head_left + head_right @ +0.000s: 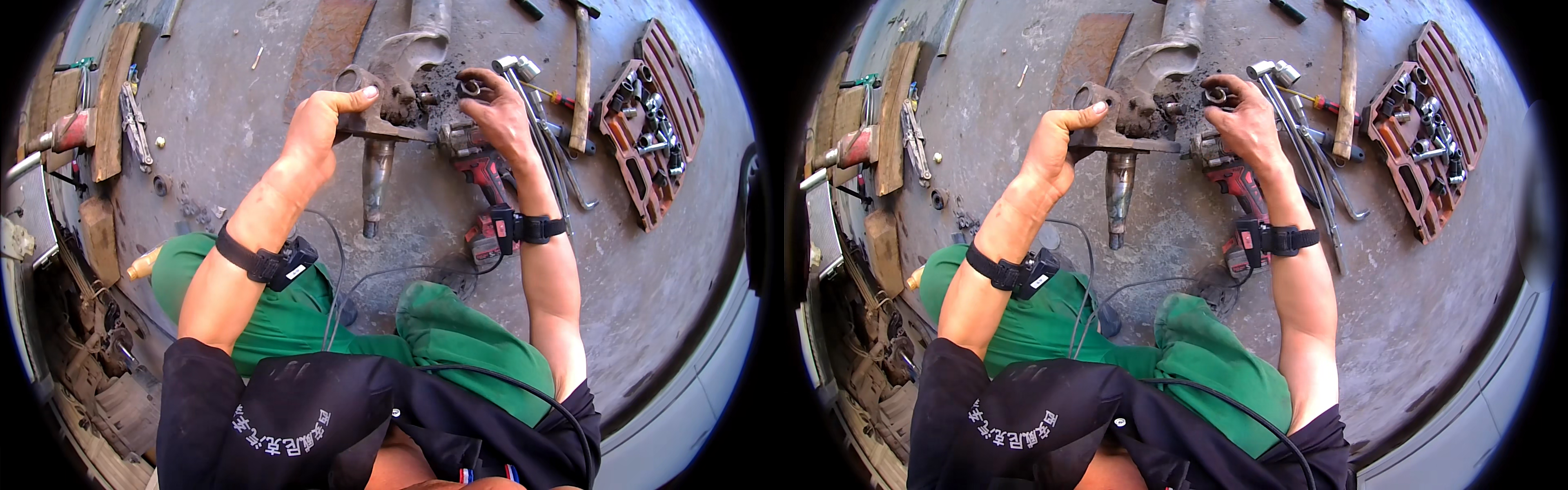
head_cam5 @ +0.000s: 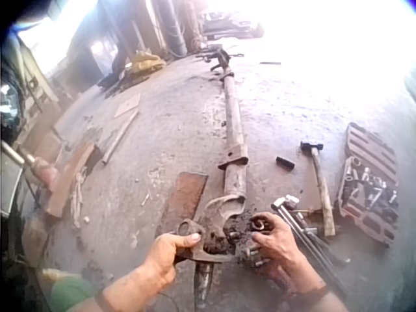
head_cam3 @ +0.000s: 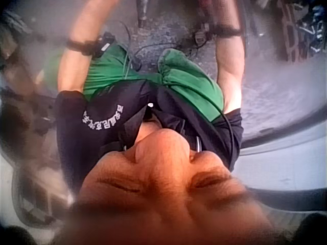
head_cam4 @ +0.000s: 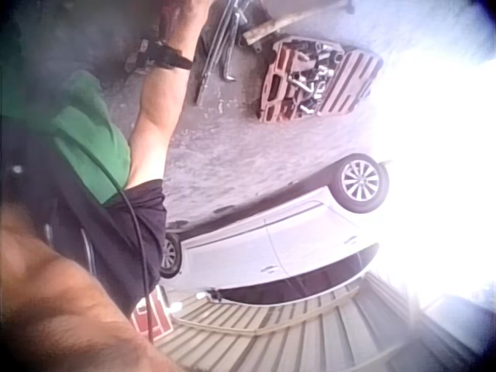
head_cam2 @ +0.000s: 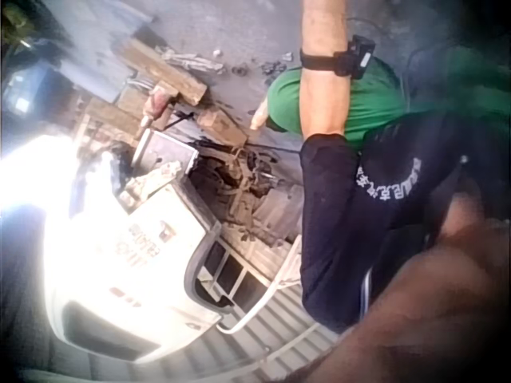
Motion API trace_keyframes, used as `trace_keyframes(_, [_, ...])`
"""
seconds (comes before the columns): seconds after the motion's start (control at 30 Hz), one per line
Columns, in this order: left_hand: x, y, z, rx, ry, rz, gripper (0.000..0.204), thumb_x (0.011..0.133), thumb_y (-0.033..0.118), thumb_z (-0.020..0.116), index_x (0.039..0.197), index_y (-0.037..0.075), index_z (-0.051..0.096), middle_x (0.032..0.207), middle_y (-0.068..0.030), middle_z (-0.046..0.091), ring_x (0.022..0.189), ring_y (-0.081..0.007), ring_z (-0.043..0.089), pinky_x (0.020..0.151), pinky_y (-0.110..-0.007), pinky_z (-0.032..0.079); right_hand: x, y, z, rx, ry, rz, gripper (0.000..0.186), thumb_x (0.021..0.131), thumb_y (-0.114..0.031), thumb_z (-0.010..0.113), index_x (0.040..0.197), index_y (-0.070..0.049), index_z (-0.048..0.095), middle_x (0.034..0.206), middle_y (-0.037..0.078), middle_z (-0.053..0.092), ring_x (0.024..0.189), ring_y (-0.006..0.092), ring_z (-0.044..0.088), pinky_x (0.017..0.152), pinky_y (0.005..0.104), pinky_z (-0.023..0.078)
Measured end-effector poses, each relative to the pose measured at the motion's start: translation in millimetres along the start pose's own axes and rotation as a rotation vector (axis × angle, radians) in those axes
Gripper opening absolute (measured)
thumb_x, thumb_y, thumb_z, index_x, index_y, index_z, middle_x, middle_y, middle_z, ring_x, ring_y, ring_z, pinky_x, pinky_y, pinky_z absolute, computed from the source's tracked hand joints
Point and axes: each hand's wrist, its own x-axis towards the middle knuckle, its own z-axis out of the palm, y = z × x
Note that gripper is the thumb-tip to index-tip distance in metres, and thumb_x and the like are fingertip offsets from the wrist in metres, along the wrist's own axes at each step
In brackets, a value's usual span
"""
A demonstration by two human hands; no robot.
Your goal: The person uses a hammer and an electric drill to work on a metal automotive component on the floor of a garage, removing small parts by hand.
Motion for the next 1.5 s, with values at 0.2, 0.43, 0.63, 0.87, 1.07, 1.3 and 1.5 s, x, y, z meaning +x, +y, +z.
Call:
trace_keyframes(0.2, [-3,3,1,-0.029,0.030,-0.007,0.022,0.075,0.021,0.077,0.086,0.004,0.070,0.084,-0.0037,0.068,0.080,-0.0144,0.058,0.083,-0.029,0.039,-2,-22,14,-0.446,-0.119,-0.161,0.045,0.071,-0.002,0.064,0.116,0.003,0.061,0.104,0.019,0.065,0.096,0.0287,0.065,0.087,0.0342,0.052])
trace_keyframes(0.43, [-3,3,2,-0.010,0.025,0.005,0.021,0.074,0.021,0.077,0.085,0.004,0.071,0.082,-0.0040,0.068,0.080,-0.0148,0.058,0.082,-0.029,0.039,0,-18,13,-0.393,-0.126,-0.225,0.040,0.075,-0.005,0.067,0.113,0.002,0.062,0.109,0.018,0.065,0.100,0.0290,0.065,0.090,0.0357,0.051])
trace_keyframes(0.63, [-3,3,1,-0.013,0.032,0.003,0.021,0.074,0.022,0.077,0.084,0.005,0.070,0.081,-0.0038,0.068,0.078,-0.0149,0.057,0.082,-0.029,0.039,-4,-19,13,-0.305,-0.159,-0.224,0.038,0.079,-0.005,0.068,0.116,-0.001,0.062,0.111,0.015,0.065,0.099,0.0254,0.067,0.086,0.0339,0.054])
trace_keyframes(0.87, [-2,1,1,-0.016,0.030,0.007,0.021,0.074,0.022,0.077,0.084,0.005,0.070,0.082,-0.0033,0.068,0.078,-0.0143,0.057,0.081,-0.029,0.039,-7,-17,11,-0.305,-0.161,-0.213,0.037,0.084,-0.009,0.070,0.119,-0.002,0.062,0.109,0.016,0.066,0.097,0.0261,0.068,0.084,0.0339,0.054])
trace_keyframes(1.07, [3,-2,-1,-0.042,0.024,0.000,0.021,0.074,0.021,0.077,0.085,0.005,0.070,0.083,-0.0034,0.068,0.079,-0.0147,0.058,0.082,-0.029,0.039,-7,-13,12,-0.308,-0.126,-0.249,0.036,0.085,-0.011,0.070,0.119,-0.001,0.062,0.108,0.017,0.066,0.097,0.0269,0.068,0.085,0.0345,0.054])
trace_keyframes(1.3, [0,1,1,-0.034,0.036,-0.007,0.021,0.074,0.021,0.077,0.086,0.005,0.069,0.083,-0.0035,0.067,0.080,-0.0149,0.057,0.083,-0.029,0.039,-9,-15,14,-0.308,-0.109,-0.238,0.034,0.087,-0.014,0.069,0.118,0.000,0.062,0.108,0.019,0.068,0.096,0.0289,0.068,0.087,0.0355,0.053])
trace_keyframes(1.5, [2,-1,-1,-0.036,0.033,-0.011,0.021,0.074,0.021,0.076,0.086,0.005,0.069,0.083,-0.0039,0.067,0.082,-0.0155,0.057,0.084,-0.030,0.038,-5,-17,18,-0.399,-0.108,-0.190,0.035,0.093,-0.025,0.065,0.114,0.002,0.061,0.098,0.025,0.068,0.096,0.0374,0.067,0.082,0.0397,0.052])
